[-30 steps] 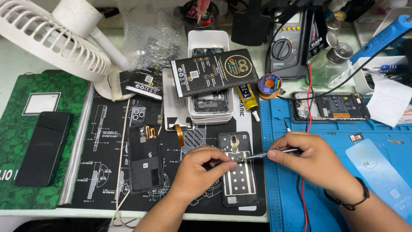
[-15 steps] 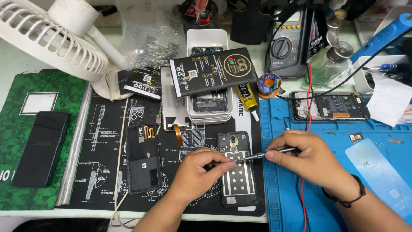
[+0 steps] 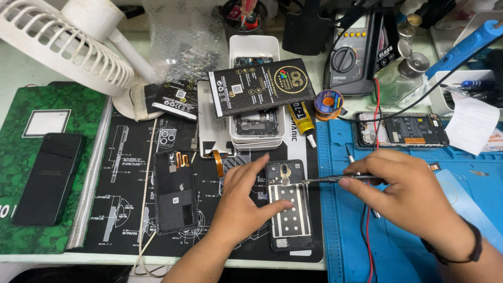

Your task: The person uses a soldering iron to work on the internal components of a disassembled smartphone. They repeatedly apply the soldering iron to various points on the phone's motherboard while holding the device steady with their other hand.

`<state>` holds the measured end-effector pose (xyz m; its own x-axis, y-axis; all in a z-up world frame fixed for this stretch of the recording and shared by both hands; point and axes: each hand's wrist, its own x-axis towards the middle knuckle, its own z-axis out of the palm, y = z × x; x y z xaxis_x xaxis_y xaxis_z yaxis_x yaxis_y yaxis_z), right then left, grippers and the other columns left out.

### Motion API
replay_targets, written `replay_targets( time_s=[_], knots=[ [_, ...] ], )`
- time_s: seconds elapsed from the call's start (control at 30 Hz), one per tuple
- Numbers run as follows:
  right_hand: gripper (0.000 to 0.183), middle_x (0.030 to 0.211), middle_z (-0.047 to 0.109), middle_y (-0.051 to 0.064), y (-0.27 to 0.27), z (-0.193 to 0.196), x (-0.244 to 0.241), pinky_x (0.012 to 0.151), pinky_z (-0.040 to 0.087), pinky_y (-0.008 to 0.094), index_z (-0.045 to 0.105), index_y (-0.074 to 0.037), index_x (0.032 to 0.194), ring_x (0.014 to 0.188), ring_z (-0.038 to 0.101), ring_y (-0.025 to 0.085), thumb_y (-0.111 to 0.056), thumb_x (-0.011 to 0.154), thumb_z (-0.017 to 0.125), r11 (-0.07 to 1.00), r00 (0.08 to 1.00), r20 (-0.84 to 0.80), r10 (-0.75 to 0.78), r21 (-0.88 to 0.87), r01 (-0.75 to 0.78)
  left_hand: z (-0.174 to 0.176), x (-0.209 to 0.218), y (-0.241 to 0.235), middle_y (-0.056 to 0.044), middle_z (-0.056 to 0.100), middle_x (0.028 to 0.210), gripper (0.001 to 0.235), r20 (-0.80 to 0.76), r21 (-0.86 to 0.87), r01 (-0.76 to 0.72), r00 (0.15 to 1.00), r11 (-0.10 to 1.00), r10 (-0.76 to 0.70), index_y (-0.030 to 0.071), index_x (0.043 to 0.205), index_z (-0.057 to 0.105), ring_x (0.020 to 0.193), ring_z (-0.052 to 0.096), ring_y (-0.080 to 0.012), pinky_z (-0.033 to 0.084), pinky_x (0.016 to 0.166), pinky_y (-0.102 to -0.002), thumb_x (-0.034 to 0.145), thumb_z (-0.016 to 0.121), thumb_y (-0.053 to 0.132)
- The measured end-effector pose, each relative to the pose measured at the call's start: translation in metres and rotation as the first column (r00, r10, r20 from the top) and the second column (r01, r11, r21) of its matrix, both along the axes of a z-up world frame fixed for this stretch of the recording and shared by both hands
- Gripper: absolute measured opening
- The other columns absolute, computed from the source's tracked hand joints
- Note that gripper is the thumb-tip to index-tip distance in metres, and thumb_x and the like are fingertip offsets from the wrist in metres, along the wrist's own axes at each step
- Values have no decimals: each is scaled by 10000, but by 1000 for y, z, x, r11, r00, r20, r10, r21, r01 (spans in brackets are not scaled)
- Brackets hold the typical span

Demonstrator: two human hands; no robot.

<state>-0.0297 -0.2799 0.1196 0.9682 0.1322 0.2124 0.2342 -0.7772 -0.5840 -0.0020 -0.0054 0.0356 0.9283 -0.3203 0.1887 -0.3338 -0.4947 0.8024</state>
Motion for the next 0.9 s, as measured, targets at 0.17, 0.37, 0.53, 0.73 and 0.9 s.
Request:
replay_targets(
  time_s=[0.17, 0.37, 0.53, 0.73, 0.9],
  knots=[
    [182, 706, 646, 76, 15, 24, 10, 562, 501, 439, 776, -114, 815, 661, 652, 302, -258, 713, 824, 932, 991, 70, 112, -354, -80, -1, 1, -3, -161, 608, 1346, 1103, -53, 111, 33, 998, 993, -27, 23, 1515, 375, 1290, 469, -333, 375, 1083, -438, 635, 945, 370],
    [202, 721, 625, 81, 33, 32, 23, 575, 495, 481, 754, -119, 812, 671, 644, 339, -264, 692, 828, 879, 972, 53, 228, -441, -182, 1, 0, -2, -147, 639, 1295, 1065, -74, 92, 32, 997, 995, -25, 42, 1508, 408, 1260, 500, -316, 396, 1073, -422, 642, 935, 369],
    [213, 725, 622, 93, 42, 33, 30, 595, 501, 490, 742, -113, 821, 683, 644, 350, -255, 686, 825, 844, 962, 12, 273, -482, -233, 3, 0, -2, -144, 644, 1274, 1032, -116, 86, 38, 993, 996, -28, 50, 1494, 430, 1262, 497, -311, 405, 1064, -420, 646, 928, 360],
    [141, 752, 632, 110, 55, 40, 43, 628, 516, 501, 672, -116, 810, 716, 657, 372, -223, 746, 738, 761, 920, -113, 375, -529, -375, -1, 0, -1, -155, 646, 1280, 970, -50, 79, 38, 998, 996, -34, 38, 1470, 460, 1253, 500, -326, 403, 1054, -430, 681, 919, 366],
    [177, 798, 665, 92, 66, 48, 50, 622, 526, 501, 660, -161, 988, 709, 675, 358, -257, 840, 672, 696, 911, -284, 299, -588, -412, -4, 0, 0, -151, 660, 1276, 901, -16, 53, 25, 1000, 998, -24, 35, 1456, 489, 1231, 524, -332, 419, 1047, -429, 714, 898, 342]
  ],
)
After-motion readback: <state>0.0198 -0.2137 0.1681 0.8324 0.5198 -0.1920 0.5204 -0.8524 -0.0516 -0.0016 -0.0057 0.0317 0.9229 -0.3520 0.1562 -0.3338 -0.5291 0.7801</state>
